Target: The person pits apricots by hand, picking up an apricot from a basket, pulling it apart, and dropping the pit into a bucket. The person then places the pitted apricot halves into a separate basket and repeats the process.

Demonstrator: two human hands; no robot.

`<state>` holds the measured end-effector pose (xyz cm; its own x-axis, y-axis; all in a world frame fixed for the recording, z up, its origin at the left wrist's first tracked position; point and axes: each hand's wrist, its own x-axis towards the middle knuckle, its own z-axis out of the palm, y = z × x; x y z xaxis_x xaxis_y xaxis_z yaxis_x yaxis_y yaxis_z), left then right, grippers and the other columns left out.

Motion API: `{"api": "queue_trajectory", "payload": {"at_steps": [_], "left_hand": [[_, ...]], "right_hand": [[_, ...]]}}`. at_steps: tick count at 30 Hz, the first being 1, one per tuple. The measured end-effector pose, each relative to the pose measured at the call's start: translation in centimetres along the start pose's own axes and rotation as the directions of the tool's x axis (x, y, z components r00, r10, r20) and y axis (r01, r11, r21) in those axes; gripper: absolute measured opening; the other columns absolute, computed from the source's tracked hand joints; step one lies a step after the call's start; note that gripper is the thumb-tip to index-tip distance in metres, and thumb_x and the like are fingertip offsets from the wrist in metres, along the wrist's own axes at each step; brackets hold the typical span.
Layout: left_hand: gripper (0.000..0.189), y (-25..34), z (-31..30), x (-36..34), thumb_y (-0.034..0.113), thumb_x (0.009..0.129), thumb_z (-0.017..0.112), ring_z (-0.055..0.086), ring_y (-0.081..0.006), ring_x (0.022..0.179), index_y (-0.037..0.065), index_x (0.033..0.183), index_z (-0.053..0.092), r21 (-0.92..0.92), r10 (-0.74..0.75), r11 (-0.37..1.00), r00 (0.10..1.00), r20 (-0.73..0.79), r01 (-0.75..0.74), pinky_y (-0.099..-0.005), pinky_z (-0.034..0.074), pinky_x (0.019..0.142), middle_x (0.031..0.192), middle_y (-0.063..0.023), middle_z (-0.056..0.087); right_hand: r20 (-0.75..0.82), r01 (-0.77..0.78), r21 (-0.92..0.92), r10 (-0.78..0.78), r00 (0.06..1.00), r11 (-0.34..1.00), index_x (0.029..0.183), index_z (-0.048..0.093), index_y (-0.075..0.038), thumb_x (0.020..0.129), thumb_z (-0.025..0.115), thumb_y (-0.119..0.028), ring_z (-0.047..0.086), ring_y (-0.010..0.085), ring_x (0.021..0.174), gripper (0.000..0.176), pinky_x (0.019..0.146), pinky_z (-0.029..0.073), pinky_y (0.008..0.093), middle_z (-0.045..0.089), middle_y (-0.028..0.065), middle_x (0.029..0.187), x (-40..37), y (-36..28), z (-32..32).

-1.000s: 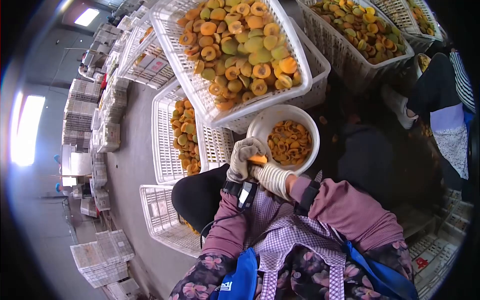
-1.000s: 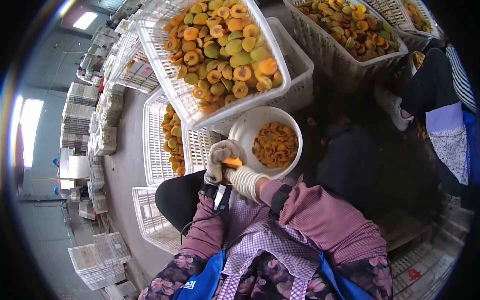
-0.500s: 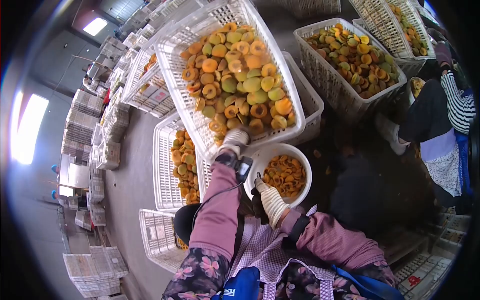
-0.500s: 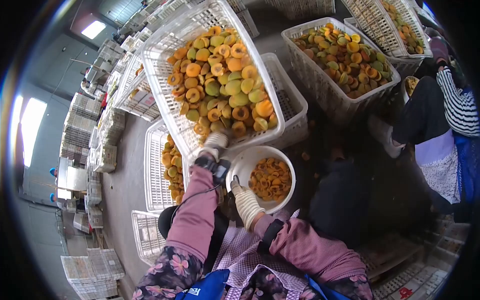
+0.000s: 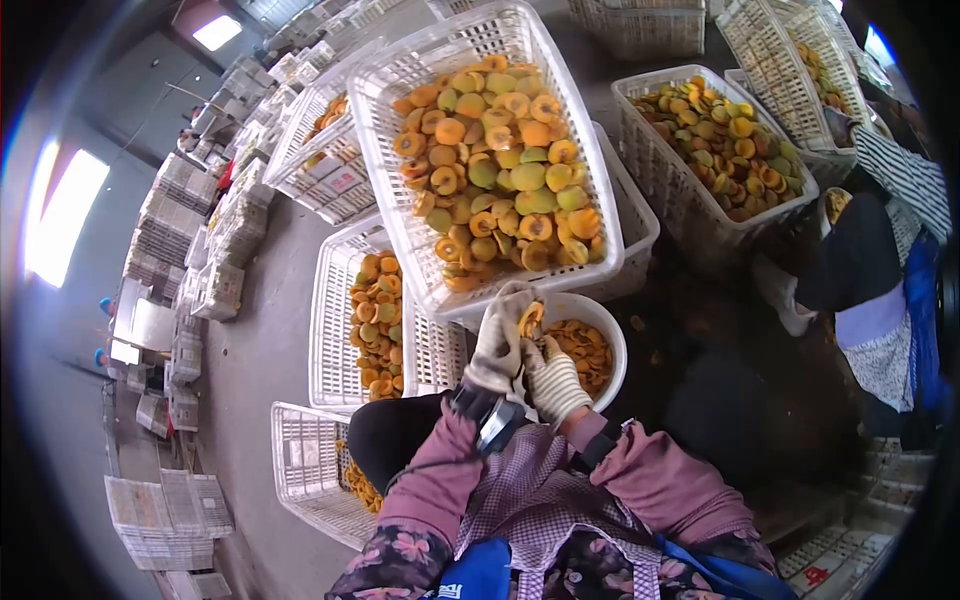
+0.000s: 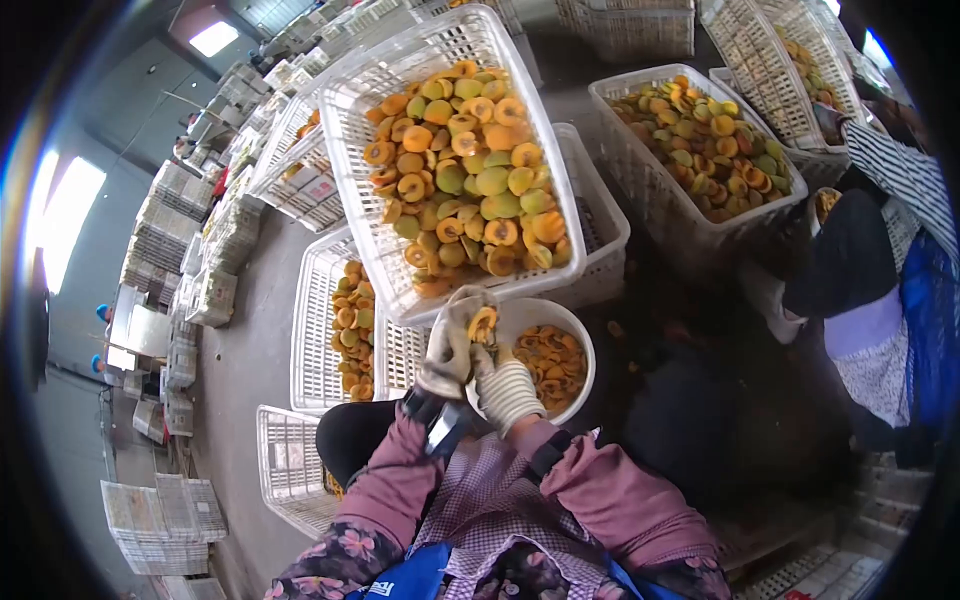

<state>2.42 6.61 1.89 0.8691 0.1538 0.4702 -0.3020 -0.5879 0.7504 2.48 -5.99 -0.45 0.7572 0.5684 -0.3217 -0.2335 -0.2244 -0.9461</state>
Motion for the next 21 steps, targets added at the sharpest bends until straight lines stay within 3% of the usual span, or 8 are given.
{"api": "queue_trajectory", "payload": {"at_steps": [1,2,6,8,9,13,20,21], "left_hand": [[0.022,-1.0,0.7,-1.9,0.013,0.085,0.050,0.056,-0.0209,0.087,0.000,0.101,0.055,-0.539,-0.234,0.830,0.967,-0.097,0.147,-0.0272,0.049,0.073,0.098,-0.0114,0.057],[0.022,-1.8,1.3,-3.7,0.014,0.086,0.048,0.059,-0.0223,0.083,-0.002,0.100,0.056,-0.910,-0.476,0.383,0.878,-0.049,0.157,-0.0282,0.051,0.069,0.097,-0.0116,0.059],[0.030,-2.2,1.5,-6.5,0.018,0.093,0.030,0.059,-0.0198,0.087,0.001,0.102,0.054,-0.638,-0.693,0.635,0.686,-0.221,0.436,-0.0276,0.050,0.078,0.099,-0.0118,0.060],[0.024,-1.4,1.4,-6.0,0.021,0.090,0.042,0.060,-0.0194,0.077,0.002,0.092,0.057,-0.603,-0.637,0.690,0.732,-0.242,0.401,-0.0281,0.050,0.073,0.085,-0.0090,0.062],[0.025,2.1,1.6,-4.2,0.025,0.090,0.047,0.059,-0.0188,0.066,0.004,0.084,0.058,-0.764,-0.751,0.529,0.623,-0.219,0.370,-0.0282,0.049,0.064,0.074,-0.0063,0.060],[0.034,3.2,1.9,-3.0,0.031,0.095,0.044,0.060,-0.0184,0.066,0.004,0.080,0.059,-0.809,-0.904,0.364,0.383,-0.189,0.461,-0.0282,0.050,0.060,0.074,-0.0077,0.062],[0.029,3.7,1.9,-3.7,0.031,0.096,0.043,0.057,-0.0145,0.062,0.006,0.094,0.059,-0.657,-0.798,0.538,0.570,-0.195,0.528,-0.0255,0.049,0.056,0.075,-0.0054,0.060],[0.029,2.2,1.8,-4.5,0.030,0.096,0.043,0.057,-0.0150,0.066,0.005,0.094,0.058,-0.682,-0.695,0.591,0.701,-0.159,0.431,-0.0261,0.048,0.060,0.076,-0.0058,0.059]], "right_hand": [[0.026,-0.016,0.001,0.016,1.000,1.000,0.112,0.051,0.000,0.090,0.047,-0.040,0.057,0.0438,0.090,0.046,0.075,0.045,0.0451,0.059,0.0290,0.090,-0.4,0.2,0.1],[0.057,-0.035,0.003,0.035,0.998,0.999,0.112,0.051,0.000,0.090,0.046,-0.039,0.057,0.0442,0.091,0.045,0.075,0.045,0.0460,0.059,0.0299,0.091,-0.8,0.5,0.4],[0.021,0.038,-0.216,-0.034,0.999,0.976,0.115,0.050,0.000,0.091,0.043,-0.040,0.057,0.0436,0.092,0.047,0.078,0.045,0.0463,0.059,0.0298,0.094,-1.8,-0.4,0.1],[0.021,0.025,-0.240,-0.021,1.000,0.970,0.117,0.049,-0.001,0.091,0.043,-0.040,0.058,0.0425,0.093,0.048,0.079,0.046,0.0461,0.060,0.0292,0.096,-1.9,-0.4,0.1],[0.025,0.024,-0.284,-0.018,1.000,0.958,0.117,0.049,-0.001,0.091,0.043,-0.041,0.058,0.0421,0.093,0.048,0.079,0.046,0.0462,0.060,0.0289,0.095,-2.2,-1.0,-0.1],[0.024,-0.021,-0.349,0.032,0.999,0.937,0.116,0.051,-0.001,0.091,0.041,-0.041,0.059,0.0411,0.091,0.048,0.079,0.047,0.0463,0.061,0.0284,0.094,-2.8,-2.6,-0.7],[0.148,-0.024,-0.284,0.069,0.987,0.959,0.116,0.049,0.003,0.093,0.047,-0.029,0.060,0.0382,0.084,0.039,0.072,0.047,0.0404,0.061,0.0239,0.091,-1.8,-1.6,-0.7],[0.185,-0.026,-0.272,0.079,0.980,0.962,0.115,0.050,0.002,0.093,0.046,-0.027,0.059,0.0352,0.084,0.037,0.073,0.047,0.0388,0.062,0.0217,0.091,-1.9,-1.4,-0.6]]}}
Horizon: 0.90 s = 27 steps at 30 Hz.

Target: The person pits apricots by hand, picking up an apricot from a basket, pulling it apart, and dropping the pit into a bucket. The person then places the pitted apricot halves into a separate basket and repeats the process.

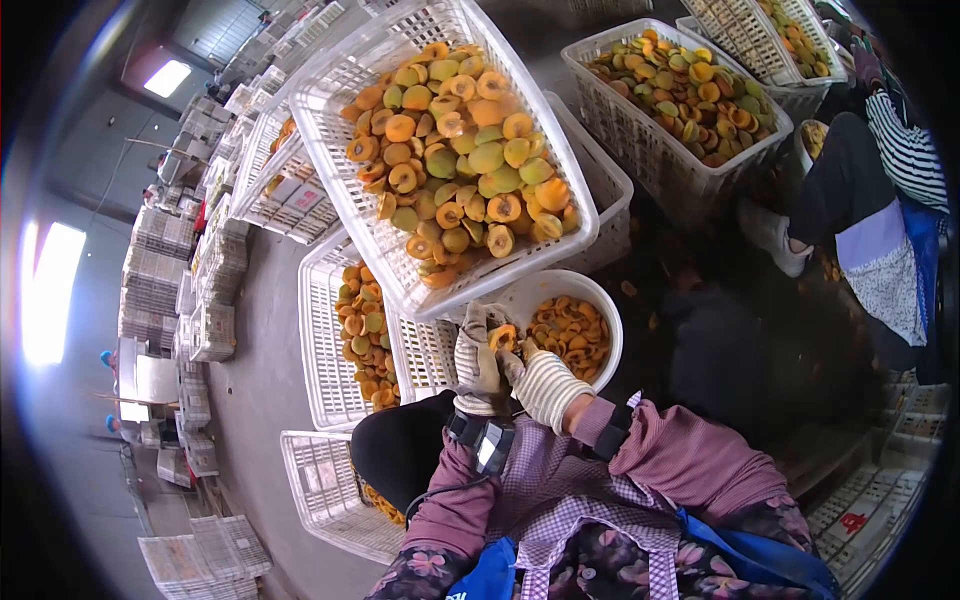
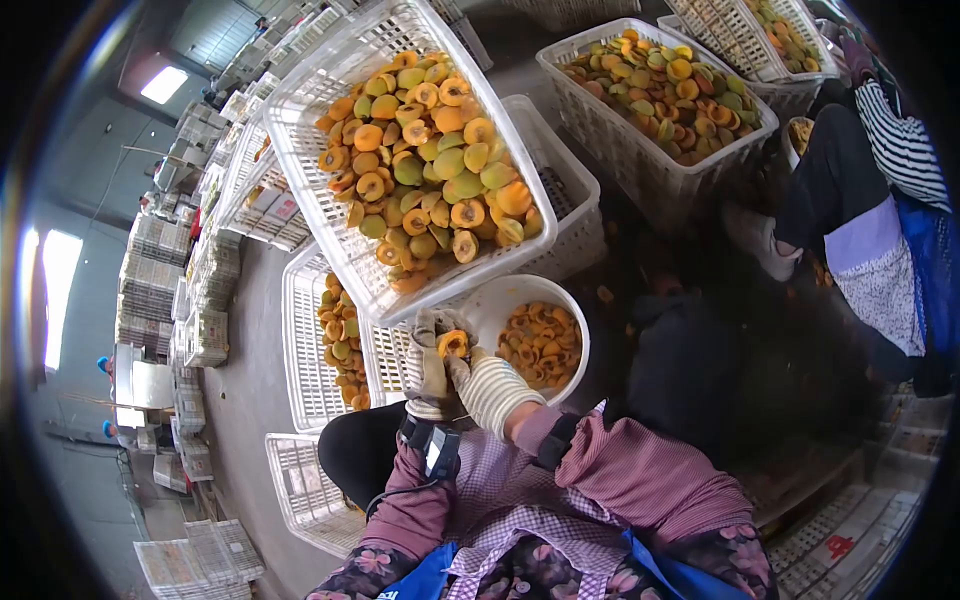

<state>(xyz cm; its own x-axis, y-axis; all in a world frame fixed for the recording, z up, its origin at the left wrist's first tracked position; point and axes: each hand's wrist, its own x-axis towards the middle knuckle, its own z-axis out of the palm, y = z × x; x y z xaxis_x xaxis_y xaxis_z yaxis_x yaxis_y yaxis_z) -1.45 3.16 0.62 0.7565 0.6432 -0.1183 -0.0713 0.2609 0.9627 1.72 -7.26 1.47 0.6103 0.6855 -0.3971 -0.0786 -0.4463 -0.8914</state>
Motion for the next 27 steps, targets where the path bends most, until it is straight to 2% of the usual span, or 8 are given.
{"api": "queue_trajectory", "payload": {"at_steps": [7,9,12,16,19,23,25,27], "left_hand": [[0.039,0.8,-3.9,1.4,0.031,0.086,0.060,0.059,-0.0203,0.082,-0.001,0.107,0.052,0.051,0.053,0.986,0.584,0.810,-0.160,-0.0294,0.048,0.079,0.087,-0.0079,0.058],[0.046,-0.6,-5.9,0.5,0.036,0.085,0.060,0.059,-0.0231,0.089,-0.001,0.111,0.050,0.145,-0.085,0.988,0.955,0.283,0.045,-0.0303,0.048,0.084,0.094,-0.0111,0.060],[0.043,0.6,-6.5,3.8,0.033,0.086,0.057,0.058,-0.0228,0.095,0.000,0.114,0.050,0.443,0.312,0.874,0.929,-0.198,-0.199,-0.0319,0.047,0.086,0.101,-0.0113,0.058],[0.040,0.9,-5.3,12.4,0.029,0.088,0.053,0.056,-0.0225,0.102,0.002,0.117,0.049,0.473,0.368,0.837,0.922,-0.116,-0.275,-0.0340,0.046,0.089,0.111,-0.0115,0.057],[0.038,-5.9,-5.0,21.3,0.027,0.089,0.050,0.054,-0.0222,0.107,0.003,0.119,0.049,0.343,0.041,0.936,0.992,0.118,-0.079,-0.0356,0.045,0.091,0.118,-0.0117,0.056],[0.030,-3.8,1.6,19.7,0.011,0.089,0.047,0.059,-0.0187,0.096,0.003,0.118,0.048,0.961,-0.005,-0.191,0.979,0.203,-0.200,-0.0306,0.049,0.082,0.110,-0.0089,0.059],[0.031,-2.0,1.0,17.7,0.005,0.088,0.047,0.061,-0.0174,0.084,0.005,0.118,0.046,0.568,-0.261,0.816,0.945,0.198,0.106,-0.0280,0.052,0.068,0.099,-0.0058,0.059],[0.023,3.6,3.1,11.9,0.011,0.095,0.038,0.057,-0.0149,0.082,0.007,0.115,0.047,0.150,-0.222,0.970,0.949,0.223,0.191,-0.0248,0.051,0.059,0.103,-0.0075,0.052]], "right_hand": [[0.162,0.102,0.152,-0.127,0.979,0.983,0.110,0.055,0.000,0.095,0.040,-0.032,0.060,0.0362,0.086,0.038,0.076,0.046,0.0402,0.063,0.0196,0.090,-0.5,3.1,3.4],[0.196,-0.022,0.561,-0.107,0.975,0.827,0.104,0.058,-0.006,0.094,0.048,-0.034,0.055,0.0145,0.068,0.031,0.062,0.047,0.0255,0.061,0.0036,0.079,-1.7,1.0,2.5],[0.244,-0.263,0.747,0.116,0.963,0.611,0.088,0.057,-0.009,0.090,0.048,-0.051,0.045,0.0128,0.041,0.042,0.038,0.037,0.0258,0.049,0.0002,0.055,-3.5,-0.5,1.9],[0.326,-0.442,0.843,0.364,0.873,0.305,0.079,0.054,-0.010,0.089,0.049,-0.051,0.042,0.0132,0.038,0.043,0.035,0.033,0.0262,0.047,-0.0002,0.052,-2.0,-1.0,0.4],[0.078,-0.179,0.847,0.217,0.973,0.500,0.077,0.054,-0.011,0.088,0.050,-0.052,0.040,0.0129,0.036,0.043,0.034,0.032,0.0266,0.045,-0.0009,0.050,0.3,0.8,1.4],[-0.010,-0.134,0.864,0.283,0.959,0.485,0.074,0.053,-0.014,0.088,0.050,-0.052,0.038,0.0123,0.034,0.040,0.032,0.031,0.0268,0.043,-0.0023,0.048,1.6,1.1,1.1],[-0.096,-0.053,0.862,0.265,0.959,0.504,0.076,0.055,-0.014,0.089,0.049,-0.049,0.039,0.0103,0.038,0.039,0.034,0.030,0.0256,0.043,-0.0041,0.051,2.1,0.8,1.0],[-0.195,0.025,0.820,0.239,0.951,0.572,0.081,0.058,-0.011,0.092,0.049,-0.044,0.042,0.0078,0.051,0.036,0.045,0.034,0.0235,0.048,-0.0048,0.061,2.0,-0.3,-0.3]]}}
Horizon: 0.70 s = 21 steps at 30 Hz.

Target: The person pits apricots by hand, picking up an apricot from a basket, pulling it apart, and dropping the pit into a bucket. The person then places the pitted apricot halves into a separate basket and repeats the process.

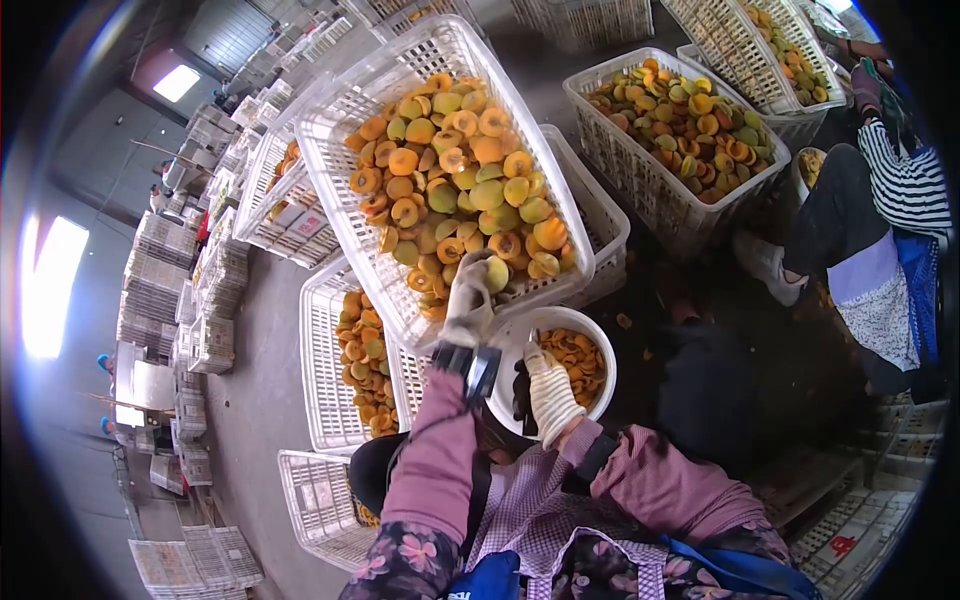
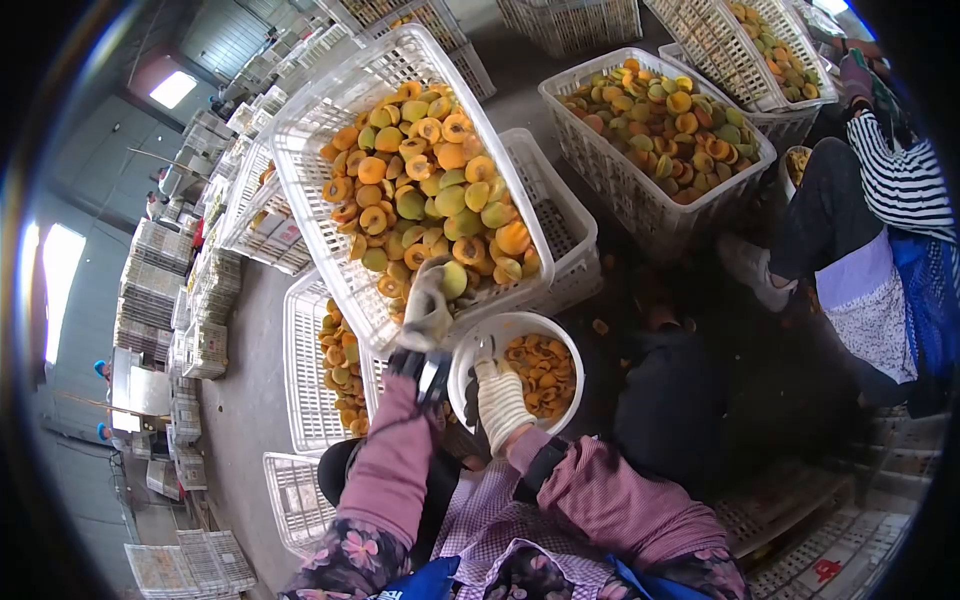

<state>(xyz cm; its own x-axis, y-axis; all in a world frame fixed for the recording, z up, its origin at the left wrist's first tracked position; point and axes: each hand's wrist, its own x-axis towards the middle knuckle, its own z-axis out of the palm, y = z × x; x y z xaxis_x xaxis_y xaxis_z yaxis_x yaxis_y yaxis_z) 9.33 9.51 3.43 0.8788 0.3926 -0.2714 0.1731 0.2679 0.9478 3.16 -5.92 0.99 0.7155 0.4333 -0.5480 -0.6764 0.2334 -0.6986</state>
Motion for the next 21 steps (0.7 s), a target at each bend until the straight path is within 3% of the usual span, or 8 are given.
{"api": "queue_trajectory", "payload": {"at_steps": [3,4,6,8,10,12,13,21], "left_hand": [[0.025,-4.8,-0.8,-3.4,0.010,0.091,0.040,0.052,-0.0209,0.103,0.000,0.112,0.047,0.425,0.607,0.680,0.784,0.131,-0.597,-0.0280,0.044,0.089,0.109,-0.0109,0.051],[0.027,-5.0,-1.4,-5.1,0.008,0.088,0.044,0.051,-0.0217,0.105,-0.001,0.113,0.047,0.638,0.588,0.508,0.774,0.234,-0.579,-0.0284,0.041,0.093,0.110,-0.0106,0.051],[0.036,-6.8,-0.4,-6.9,0.005,0.081,0.049,0.051,-0.0213,0.105,-0.001,0.116,0.046,0.657,0.595,0.603,0.804,0.007,-0.453,-0.0290,0.041,0.093,0.110,-0.0101,0.052],[0.038,-6.9,-0.4,-8.4,0.005,0.082,0.048,0.051,-0.0203,0.105,0.000,0.119,0.045,0.817,0.642,0.449,0.766,-0.014,-0.362,-0.0278,0.042,0.092,0.115,-0.0103,0.051],[0.030,-6.7,0.8,-9.9,0.008,0.088,0.047,0.054,-0.0198,0.102,0.000,0.117,0.047,0.119,0.488,0.873,0.845,-0.218,-0.474,-0.0284,0.044,0.088,0.113,-0.0104,0.055],[0.037,-5.2,1.3,-10.5,0.034,0.097,0.042,0.060,-0.0185,0.090,0.001,0.107,0.053,-0.275,0.133,0.944,0.975,-0.180,-0.180,-0.0291,0.049,0.081,0.101,-0.0111,0.061],[0.038,-5.3,1.4,-11.3,0.036,0.097,0.040,0.060,-0.0197,0.089,0.002,0.106,0.054,-0.316,0.113,0.936,0.982,-0.153,-0.156,-0.0296,0.049,0.080,0.100,-0.0117,0.061],[0.031,-3.9,2.5,-11.9,0.021,0.094,0.036,0.061,-0.0274,0.086,-0.002,0.094,0.056,-0.437,0.035,0.882,0.950,-0.310,-0.175,-0.0367,0.052,0.079,0.095,-0.0165,0.062]], "right_hand": [[0.041,0.159,-0.133,-0.155,0.987,0.978,0.097,0.058,-0.005,0.094,0.048,-0.039,0.045,0.0097,0.069,0.035,0.064,0.039,0.0249,0.054,-0.0008,0.078,1.0,1.0,-0.3],[0.108,0.254,-0.211,-0.235,0.966,0.944,0.102,0.057,-0.003,0.094,0.048,-0.038,0.047,0.0113,0.074,0.037,0.069,0.041,0.0265,0.057,0.0012,0.084,0.8,0.9,-0.2],[0.098,0.277,-0.316,-0.259,0.961,0.908,0.110,0.053,-0.001,0.095,0.047,-0.038,0.050,0.0147,0.078,0.040,0.072,0.043,0.0293,0.059,0.0051,0.090,0.6,1.4,-0.1],[0.098,0.191,-0.424,-0.164,0.982,0.885,0.112,0.053,0.000,0.095,0.047,-0.034,0.051,0.0161,0.079,0.038,0.074,0.043,0.0286,0.060,0.0081,0.091,-0.1,0.7,-0.3],[0.135,0.307,-0.496,-0.277,0.951,0.812,0.114,0.051,0.001,0.094,0.047,-0.032,0.058,0.0245,0.078,0.039,0.073,0.046,0.0331,0.062,0.0161,0.088,-0.4,0.7,-0.4],[0.226,0.346,-0.795,-0.285,0.931,0.498,0.121,0.047,0.000,0.091,0.048,-0.032,0.061,0.0370,0.083,0.044,0.073,0.047,0.0402,0.062,0.0246,0.089,-2.6,-2.0,0.0],[0.243,0.285,-0.847,-0.150,0.958,0.448,0.129,0.040,-0.001,0.089,0.048,-0.034,0.059,0.0429,0.090,0.052,0.075,0.047,0.0450,0.061,0.0288,0.094,-3.1,-3.1,0.2],[0.262,0.333,-0.733,-0.205,0.943,0.593,0.123,0.047,0.002,0.091,0.048,-0.036,0.059,0.0393,0.093,0.049,0.078,0.046,0.0384,0.062,0.0245,0.096,-2.0,-0.7,-1.1]]}}
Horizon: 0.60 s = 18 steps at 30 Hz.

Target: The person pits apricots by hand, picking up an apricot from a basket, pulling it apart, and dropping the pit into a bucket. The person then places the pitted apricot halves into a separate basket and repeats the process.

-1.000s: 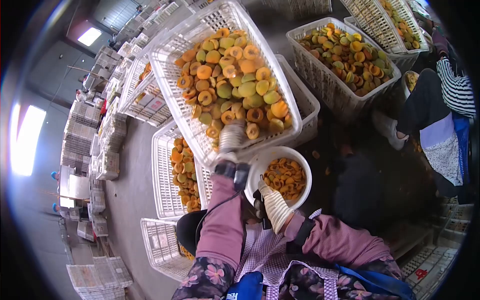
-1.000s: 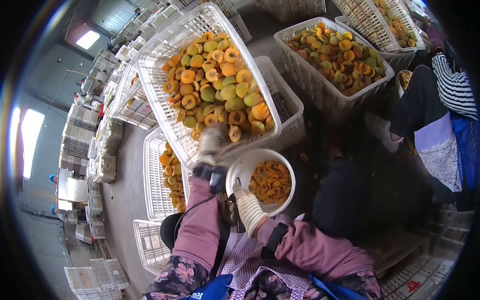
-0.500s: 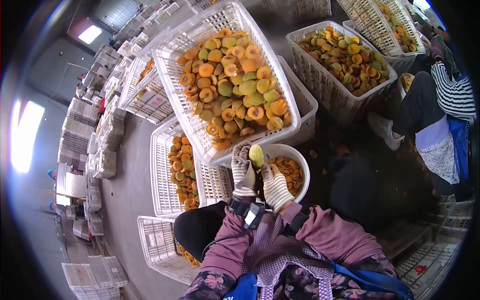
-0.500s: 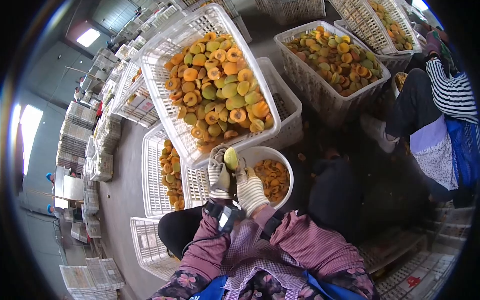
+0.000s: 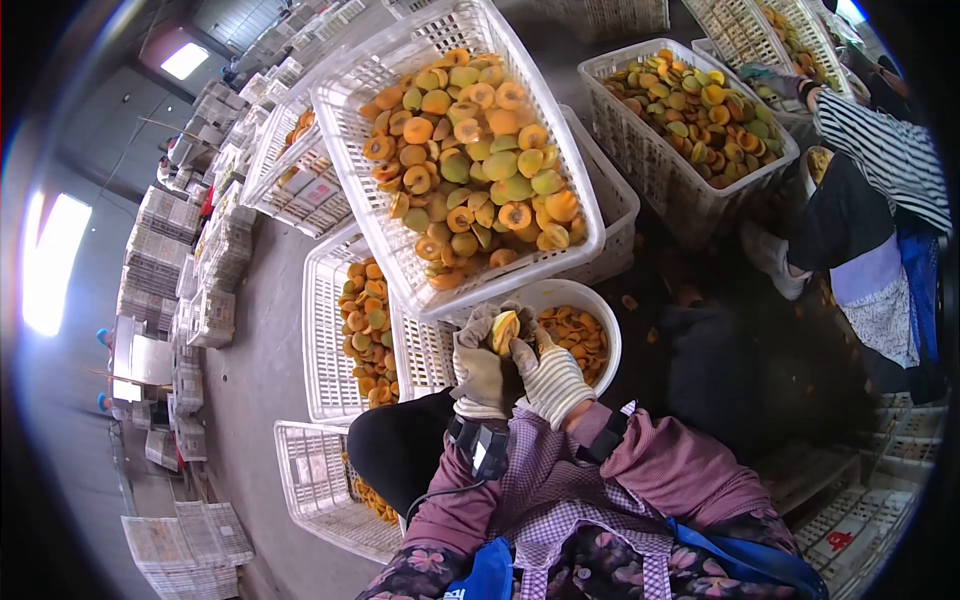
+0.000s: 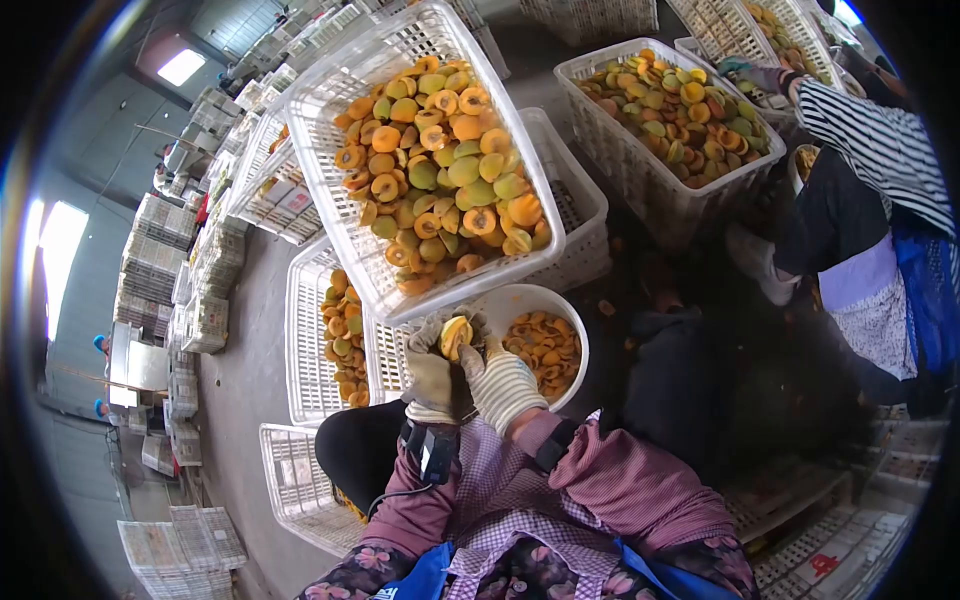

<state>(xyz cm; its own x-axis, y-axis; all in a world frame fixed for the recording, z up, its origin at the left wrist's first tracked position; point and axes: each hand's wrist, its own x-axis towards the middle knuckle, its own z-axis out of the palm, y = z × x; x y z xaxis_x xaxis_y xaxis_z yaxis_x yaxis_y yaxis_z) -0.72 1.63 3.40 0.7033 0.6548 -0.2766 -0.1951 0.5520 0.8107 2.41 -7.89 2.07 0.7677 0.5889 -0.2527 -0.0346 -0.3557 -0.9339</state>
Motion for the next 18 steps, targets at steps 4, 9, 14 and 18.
{"api": "queue_trajectory", "payload": {"at_steps": [4,9,14,18], "left_hand": [[0.031,-0.1,0.5,-0.1,0.031,0.094,0.043,0.060,-0.0270,0.083,0.002,0.092,0.054,0.073,-0.035,0.997,0.998,-0.044,0.038,-0.0375,0.051,0.076,0.088,-0.0123,0.060],[0.031,-0.8,-0.4,-0.1,0.039,0.093,0.048,0.058,-0.0256,0.080,0.009,0.090,0.053,-0.023,-0.005,1.000,0.999,0.034,0.005,-0.0381,0.049,0.074,0.085,-0.0100,0.059],[0.032,-1.6,-1.8,0.3,0.034,0.096,0.043,0.058,-0.0220,0.084,0.004,0.103,0.052,0.109,-0.021,0.994,0.989,0.145,0.005,-0.0334,0.049,0.076,0.094,-0.0109,0.059],[0.041,-3.2,-7.1,2.1,0.005,0.095,0.037,0.051,-0.0208,0.112,0.005,0.136,0.036,0.224,-0.071,0.974,0.992,0.100,0.047,-0.0334,0.044,0.095,0.128,-0.0116,0.048]], "right_hand": [[0.014,0.014,0.146,-0.016,1.000,0.989,0.121,0.048,0.001,0.093,0.047,-0.032,0.059,0.0314,0.094,0.043,0.082,0.044,0.0342,0.062,0.0184,0.099,0.4,1.8,1.5],[0.197,-0.155,0.332,0.092,0.976,0.931,0.116,0.051,-0.001,0.094,0.047,-0.035,0.060,0.0248,0.083,0.041,0.074,0.047,0.0314,0.063,0.0116,0.090,0.0,0.8,1.0],[0.243,-0.212,0.149,0.172,0.955,0.966,0.105,0.052,-0.001,0.093,0.046,-0.035,0.061,0.0343,0.066,0.037,0.061,0.049,0.0403,0.063,0.0151,0.073,0.1,0.1,-0.1],[0.173,0.065,-0.240,-0.023,0.985,0.969,0.114,0.051,0.001,0.092,0.043,-0.032,0.059,0.0434,0.080,0.040,0.067,0.048,0.0448,0.061,0.0274,0.082,-1.3,-1.6,-1.7]]}}
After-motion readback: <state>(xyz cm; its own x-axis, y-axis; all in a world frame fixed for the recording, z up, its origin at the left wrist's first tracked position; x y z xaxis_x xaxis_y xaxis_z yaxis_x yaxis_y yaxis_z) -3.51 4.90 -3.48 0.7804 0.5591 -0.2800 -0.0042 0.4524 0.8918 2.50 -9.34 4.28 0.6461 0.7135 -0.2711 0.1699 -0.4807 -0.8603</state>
